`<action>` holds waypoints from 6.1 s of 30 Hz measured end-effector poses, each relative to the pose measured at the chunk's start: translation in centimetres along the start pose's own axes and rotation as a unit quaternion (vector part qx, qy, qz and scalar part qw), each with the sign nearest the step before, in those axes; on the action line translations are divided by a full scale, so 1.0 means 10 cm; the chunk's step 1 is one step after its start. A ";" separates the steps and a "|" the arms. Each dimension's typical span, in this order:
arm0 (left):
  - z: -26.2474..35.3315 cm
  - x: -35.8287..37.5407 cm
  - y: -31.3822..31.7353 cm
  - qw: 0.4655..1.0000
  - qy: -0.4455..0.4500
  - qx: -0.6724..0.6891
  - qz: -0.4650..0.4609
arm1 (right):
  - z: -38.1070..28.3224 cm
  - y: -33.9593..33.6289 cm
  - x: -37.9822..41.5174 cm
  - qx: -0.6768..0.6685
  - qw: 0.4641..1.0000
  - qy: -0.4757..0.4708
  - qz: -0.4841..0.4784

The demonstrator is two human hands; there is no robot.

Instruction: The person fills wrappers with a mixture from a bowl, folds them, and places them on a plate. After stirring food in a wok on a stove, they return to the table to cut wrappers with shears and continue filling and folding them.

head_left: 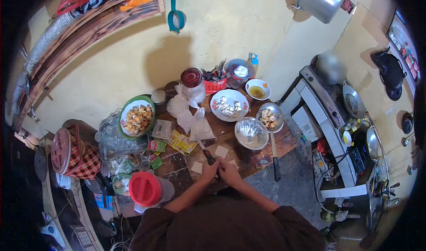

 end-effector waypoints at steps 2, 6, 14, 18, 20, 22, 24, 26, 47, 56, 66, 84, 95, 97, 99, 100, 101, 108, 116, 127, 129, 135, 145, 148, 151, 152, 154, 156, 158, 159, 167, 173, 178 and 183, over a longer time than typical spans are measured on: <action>0.26 0.09 -0.23 0.997 -0.067 0.041 0.023 | -0.12 0.10 -0.03 0.065 0.997 0.008 -0.041; -0.19 -0.18 -0.93 0.966 -0.031 -0.198 0.165 | -0.21 0.13 0.08 -0.039 0.999 -0.020 0.000; -0.22 0.01 -1.25 0.831 -0.191 -0.474 0.218 | 0.10 -0.13 0.52 -0.015 0.997 0.044 -0.056; -0.04 0.13 -1.06 0.778 -0.137 -0.554 0.263 | 0.38 -0.42 0.49 -0.075 0.994 0.078 0.013; 0.12 0.10 -0.89 0.769 0.002 -0.606 0.202 | 0.43 -0.78 0.39 -0.046 0.988 0.068 0.130; 0.05 0.06 -0.73 0.788 -0.017 -0.595 0.156 | 0.58 -1.05 0.25 0.015 0.980 0.060 0.188; -0.01 0.05 -0.60 0.804 -0.036 -0.583 0.109 | 1.06 -1.16 -0.01 0.040 0.958 0.144 0.247; -0.03 0.07 -0.49 0.801 -0.012 -0.592 0.091 | 1.34 -1.07 -0.19 -0.104 0.943 0.251 0.194; -0.02 -0.05 -0.42 0.749 -0.046 -0.648 0.130 | 0.79 -0.95 0.06 -0.033 0.963 0.162 0.214; 0.01 -0.01 -0.43 0.761 -0.070 -0.622 0.171 | 0.63 -1.27 -1.19 0.236 0.952 -0.019 0.192; -0.11 0.00 -0.53 0.818 -0.053 -0.546 0.173 | 0.58 -1.20 -1.07 0.199 0.979 -0.034 0.035; 0.31 -0.80 0.17 0.991 -0.018 0.129 0.034 | -0.11 -1.74 -0.25 0.030 0.949 -0.259 0.176; 0.36 -0.46 0.38 0.961 -0.138 0.225 -0.084 | -0.59 -2.00 0.12 -0.020 0.879 -0.313 0.359; 0.22 -0.50 0.33 0.958 -0.134 0.235 -0.097 | -0.36 -1.86 0.09 -0.070 0.895 -0.241 0.370; 0.23 -0.48 0.29 0.955 -0.127 0.246 -0.108 | -0.09 -1.67 0.04 -0.031 0.915 -0.204 0.346; 0.36 -0.43 0.25 0.959 -0.117 0.250 -0.066 | 0.03 -1.55 0.01 0.007 0.933 -0.169 0.319; 0.46 -0.40 0.22 0.961 -0.107 0.256 -0.023 | 0.10 -1.44 -0.01 -0.003 0.938 -0.144 0.316; 0.39 -0.54 0.37 0.947 -0.072 0.308 -0.059 | 0.52 -0.98 -0.07 0.012 0.958 -0.126 0.258; 0.10 -0.76 0.60 0.936 -0.104 0.336 -0.024 | 0.39 -0.97 0.01 0.039 0.961 -0.209 0.178; 0.24 -0.70 0.77 0.938 -0.020 0.345 0.039 | 0.53 -0.95 -0.05 -0.017 0.969 -0.120 0.215; 0.12 -0.76 0.78 0.938 -0.003 0.345 0.029 | 0.54 -0.93 -0.04 -0.031 0.969 -0.124 0.211; 0.25 -0.63 0.88 0.936 0.005 0.346 0.059 | 0.66 -0.97 -0.05 -0.036 0.978 -0.036 0.201; 0.14 -0.65 0.98 0.937 -0.033 0.342 0.062 | 0.69 -1.22 -0.08 -0.055 0.972 -0.033 0.227; 0.25 -0.61 0.98 0.935 -0.060 0.343 0.064 | 0.58 -1.14 -0.06 0.011 0.972 -0.081 0.221; 0.20 -0.65 0.96 0.938 -0.055 0.336 0.070 | 0.57 -1.11 -0.04 0.014 0.977 -0.059 0.205; 0.17 -0.67 0.94 0.944 -0.048 0.317 0.084 | 0.60 -1.11 -0.04 0.002 0.981 -0.028 0.191; 0.13 -0.69 0.91 0.944 -0.054 0.311 0.094 | 0.64 -1.12 -0.05 -0.021 0.980 -0.016 0.195; 0.03 -0.73 0.88 0.945 -0.062 0.304 0.102 | 0.74 -1.11 -0.07 -0.043 0.979 -0.002 0.200; -0.06 -0.82 0.88 0.942 -0.031 0.331 0.052 | 0.87 -1.11 -0.09 -0.106 0.970 0.053 0.211; -0.12 -0.84 0.89 0.942 -0.032 0.330 0.050 | 0.91 -1.13 -0.09 -0.106 0.970 0.055 0.213; -0.05 -0.83 0.88 0.942 -0.052 0.324 0.069 | 0.84 -1.27 -0.06 0.015 0.979 0.026 0.202; -0.12 -0.88 0.87 0.938 -0.043 0.340 0.051 | 0.50 -1.08 -0.03 -0.011 0.974 -0.057 0.219; -0.20 -0.92 0.80 0.955 -0.033 0.288 0.059 | 0.54 -1.02 -0.04 -0.020 0.980 -0.029 0.198; -0.16 -0.91 0.80 0.947 -0.027 0.312 0.070 | 0.83 -1.05 -0.09 -0.066 0.975 0.016 0.209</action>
Point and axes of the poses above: each hand's wrist, its own x-axis away from the middle knuckle, its own y-axis out of the palm, z = x × y, the point moved 4 cm from there along -x, towards the middle knuckle, and after that the axes turned 4 degrees about -z, right-handed, at the moved point
